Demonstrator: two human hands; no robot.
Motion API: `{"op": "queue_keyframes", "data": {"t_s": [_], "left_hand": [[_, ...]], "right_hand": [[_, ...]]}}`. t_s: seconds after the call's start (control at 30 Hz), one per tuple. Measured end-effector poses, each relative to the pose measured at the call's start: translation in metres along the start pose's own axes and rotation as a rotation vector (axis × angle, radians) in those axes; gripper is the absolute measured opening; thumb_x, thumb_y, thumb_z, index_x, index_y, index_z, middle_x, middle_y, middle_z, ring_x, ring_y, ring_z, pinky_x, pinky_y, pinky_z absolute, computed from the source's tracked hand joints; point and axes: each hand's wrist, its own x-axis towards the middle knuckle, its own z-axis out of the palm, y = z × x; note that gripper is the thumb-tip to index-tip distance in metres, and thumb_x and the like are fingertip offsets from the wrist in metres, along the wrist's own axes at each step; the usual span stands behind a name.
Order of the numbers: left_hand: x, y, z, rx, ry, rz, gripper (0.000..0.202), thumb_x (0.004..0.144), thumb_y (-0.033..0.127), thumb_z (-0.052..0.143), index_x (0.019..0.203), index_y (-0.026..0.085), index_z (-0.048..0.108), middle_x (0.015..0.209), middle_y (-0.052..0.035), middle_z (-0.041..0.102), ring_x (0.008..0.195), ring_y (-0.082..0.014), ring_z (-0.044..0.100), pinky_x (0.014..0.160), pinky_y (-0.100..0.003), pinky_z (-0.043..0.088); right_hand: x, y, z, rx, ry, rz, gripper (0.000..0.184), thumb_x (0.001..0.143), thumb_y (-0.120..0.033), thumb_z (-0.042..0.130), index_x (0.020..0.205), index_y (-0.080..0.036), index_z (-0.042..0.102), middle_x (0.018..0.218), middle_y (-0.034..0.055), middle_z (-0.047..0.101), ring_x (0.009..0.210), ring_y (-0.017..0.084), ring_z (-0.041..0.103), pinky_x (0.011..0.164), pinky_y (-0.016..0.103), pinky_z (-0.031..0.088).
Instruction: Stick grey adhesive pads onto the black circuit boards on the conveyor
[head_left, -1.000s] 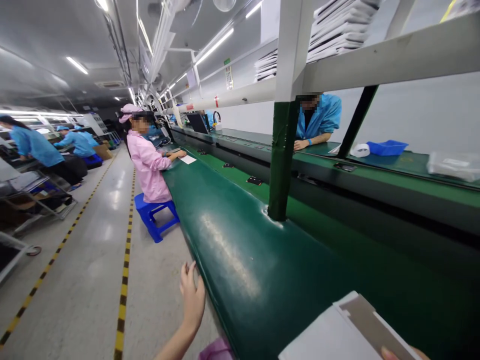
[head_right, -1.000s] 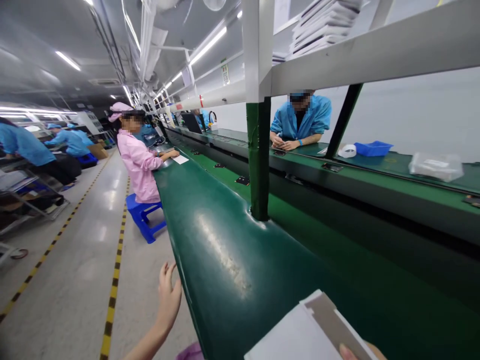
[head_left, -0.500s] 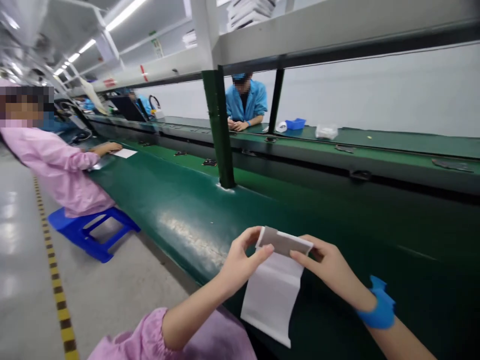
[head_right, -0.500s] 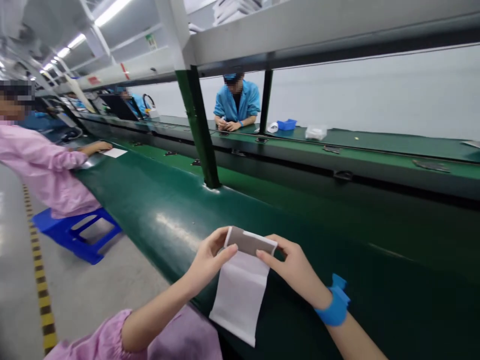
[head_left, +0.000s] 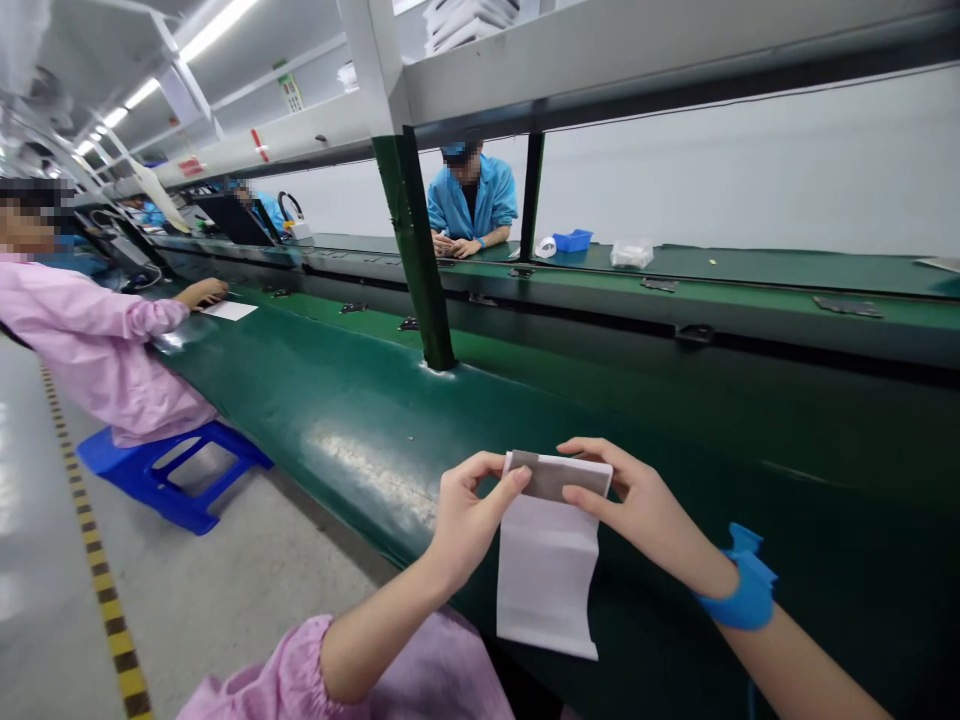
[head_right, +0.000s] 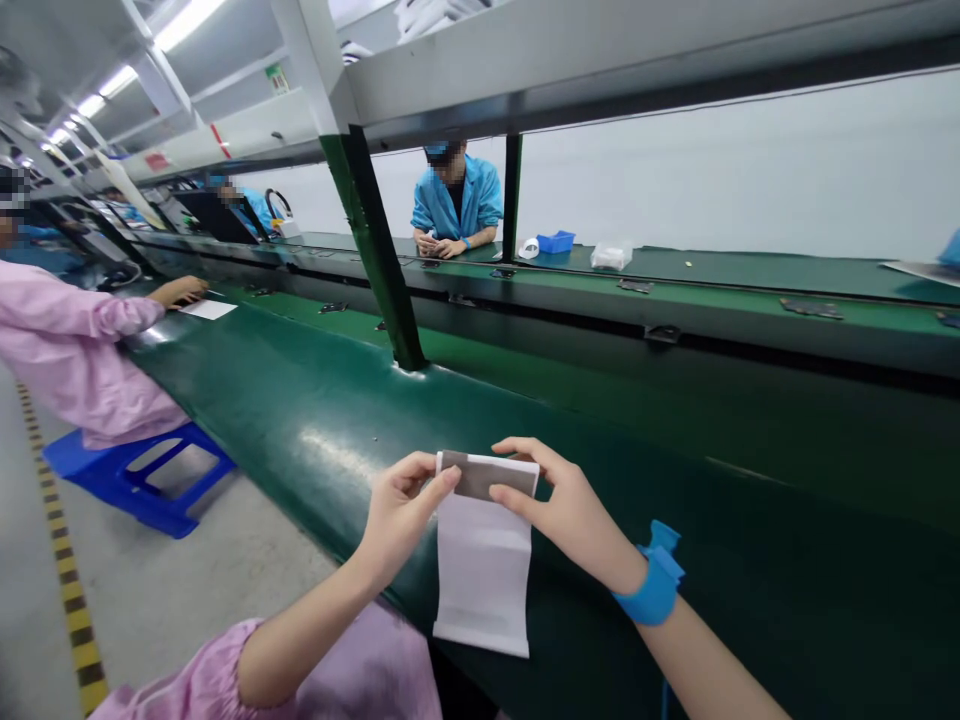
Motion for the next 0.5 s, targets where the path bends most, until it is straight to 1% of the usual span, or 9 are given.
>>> {"op": "queue_keyframes", "data": {"t_s": [0.07, 0.13, 0.23, 0.3, 0.37, 0.43, 0.5], "left_hand": [[-0.002, 0.000, 0.004, 0.023, -0.026, 0.017, 0.016, 0.079, 0.031, 0.067, 0.072, 0.017, 0.068, 0.070, -0.0006, 0.067, 0.069, -0.0146, 0.060, 0.068, -0.025, 0.047], [-0.004, 0.000, 0.008, 0.054, -0.050, 0.045, 0.015, 0.079, 0.029, 0.066, 0.069, 0.018, 0.068, 0.068, 0.0004, 0.068, 0.068, -0.0144, 0.061, 0.079, -0.028, 0.047], [-0.007, -0.001, 0.014, 0.089, -0.079, 0.074, 0.013, 0.079, 0.026, 0.066, 0.068, 0.019, 0.069, 0.069, 0.0014, 0.071, 0.067, -0.0144, 0.063, 0.099, -0.037, 0.040], [-0.008, -0.001, 0.016, 0.098, -0.094, 0.073, 0.013, 0.079, 0.027, 0.066, 0.070, 0.020, 0.070, 0.071, 0.0009, 0.072, 0.067, -0.0152, 0.064, 0.104, -0.040, 0.037], [-0.008, -0.001, 0.017, 0.100, -0.096, 0.064, 0.014, 0.080, 0.029, 0.065, 0.070, 0.019, 0.070, 0.071, -0.0003, 0.072, 0.068, -0.0164, 0.064, 0.100, -0.040, 0.041], [-0.008, 0.000, 0.018, 0.087, -0.097, 0.048, 0.016, 0.081, 0.031, 0.065, 0.072, 0.018, 0.070, 0.071, -0.0020, 0.072, 0.069, -0.0171, 0.063, 0.086, -0.034, 0.049], [-0.007, 0.000, 0.017, 0.066, -0.105, 0.031, 0.017, 0.081, 0.032, 0.064, 0.075, 0.017, 0.070, 0.072, -0.0033, 0.071, 0.071, -0.0174, 0.063, 0.073, -0.029, 0.050]], "right_hand": [[-0.002, -0.002, 0.001, -0.017, 0.048, -0.026, 0.031, 0.078, -0.047, 0.063, 0.099, -0.024, 0.065, 0.098, 0.0056, 0.068, 0.087, 0.022, 0.065, 0.068, 0.031, 0.056], [-0.005, -0.006, 0.002, -0.034, 0.086, -0.069, 0.025, 0.080, -0.046, 0.062, 0.092, -0.024, 0.067, 0.095, 0.0054, 0.068, 0.088, 0.022, 0.065, 0.071, 0.032, 0.056], [-0.009, -0.013, 0.001, -0.047, 0.067, -0.119, 0.022, 0.083, -0.044, 0.059, 0.084, -0.023, 0.067, 0.088, 0.0052, 0.067, 0.084, 0.021, 0.065, 0.070, 0.031, 0.056], [-0.010, -0.016, 0.000, -0.051, 0.048, -0.122, 0.023, 0.084, -0.044, 0.057, 0.081, -0.023, 0.067, 0.085, 0.0052, 0.067, 0.082, 0.020, 0.065, 0.070, 0.032, 0.056], [-0.011, -0.016, -0.001, -0.062, 0.049, -0.119, 0.023, 0.085, -0.043, 0.056, 0.081, -0.023, 0.066, 0.085, 0.0054, 0.067, 0.081, 0.021, 0.065, 0.071, 0.033, 0.056], [-0.011, -0.015, -0.001, -0.084, 0.058, -0.133, 0.022, 0.086, -0.042, 0.056, 0.081, -0.024, 0.066, 0.084, 0.0050, 0.067, 0.081, 0.021, 0.064, 0.072, 0.034, 0.055], [-0.010, -0.014, -0.001, -0.116, 0.070, -0.154, 0.020, 0.085, -0.041, 0.057, 0.081, -0.024, 0.066, 0.083, 0.0044, 0.068, 0.081, 0.021, 0.064, 0.074, 0.035, 0.054]]}}
